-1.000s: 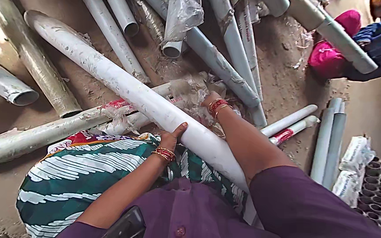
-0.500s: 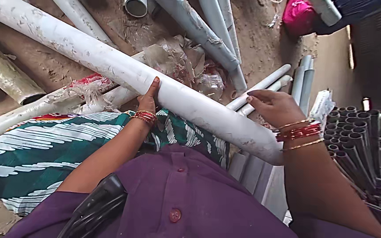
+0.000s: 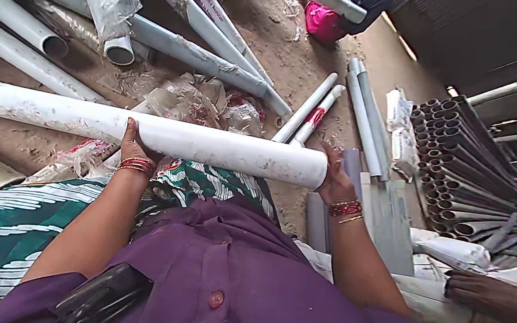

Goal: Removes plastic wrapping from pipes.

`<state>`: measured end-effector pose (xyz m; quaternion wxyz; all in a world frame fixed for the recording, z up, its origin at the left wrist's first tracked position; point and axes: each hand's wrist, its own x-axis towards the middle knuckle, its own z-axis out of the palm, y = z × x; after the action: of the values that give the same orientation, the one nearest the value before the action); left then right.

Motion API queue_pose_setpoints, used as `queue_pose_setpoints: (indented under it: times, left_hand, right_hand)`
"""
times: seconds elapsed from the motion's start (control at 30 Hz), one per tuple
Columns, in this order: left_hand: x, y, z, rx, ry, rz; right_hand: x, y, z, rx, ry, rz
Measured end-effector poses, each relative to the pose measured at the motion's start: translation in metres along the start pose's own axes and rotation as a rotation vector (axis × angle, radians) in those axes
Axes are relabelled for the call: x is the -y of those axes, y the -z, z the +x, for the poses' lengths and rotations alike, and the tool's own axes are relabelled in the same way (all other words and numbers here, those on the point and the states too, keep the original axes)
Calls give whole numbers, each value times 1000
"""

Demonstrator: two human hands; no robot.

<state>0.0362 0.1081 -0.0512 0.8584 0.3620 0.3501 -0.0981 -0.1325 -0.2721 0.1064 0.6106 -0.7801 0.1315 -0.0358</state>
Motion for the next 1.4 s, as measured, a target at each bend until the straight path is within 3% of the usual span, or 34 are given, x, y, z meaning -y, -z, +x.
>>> queue_pose_setpoints:
  times: [0.1, 0.27, 0.4, 0.53, 0.63, 0.73, 0.83, 0.93, 1.1, 1.4]
  left_hand:
    - [-9, -5, -6, -106, -31, 125]
    - [-25, 9, -12, -197, 33, 400]
    - [-30, 15, -28, -194, 107, 544]
    - [-24, 25, -27, -299, 44, 654]
    - [-30, 31, -24, -378, -210, 965]
    - [-32, 31, -33, -260, -425, 1210]
    - [-29, 29, -38, -165, -459, 1306]
    - [-31, 27, -42, -36, -525, 1369]
    - [-47, 31, -42, 202, -540, 1404]
    - [-71, 34, -25, 308, -285, 1282]
  right_hand:
    - [-1, -22, -2, -156, 23, 35]
    - [30, -51, -34, -346, -286, 58]
    - [26, -62, -54, -390, -506, 46]
    - [22, -62, -62, -391, -448, 55]
    - [32, -49, -52, -292, -301, -208]
    - [63, -52, -39, -115, 11, -706]
    - [78, -86, -30, 119, 221, -963]
    - [71, -122, -25, 269, 184, -1060]
    - [57, -142, -19, 201, 145, -1142]
    - [61, -144, -11, 260, 31, -1069]
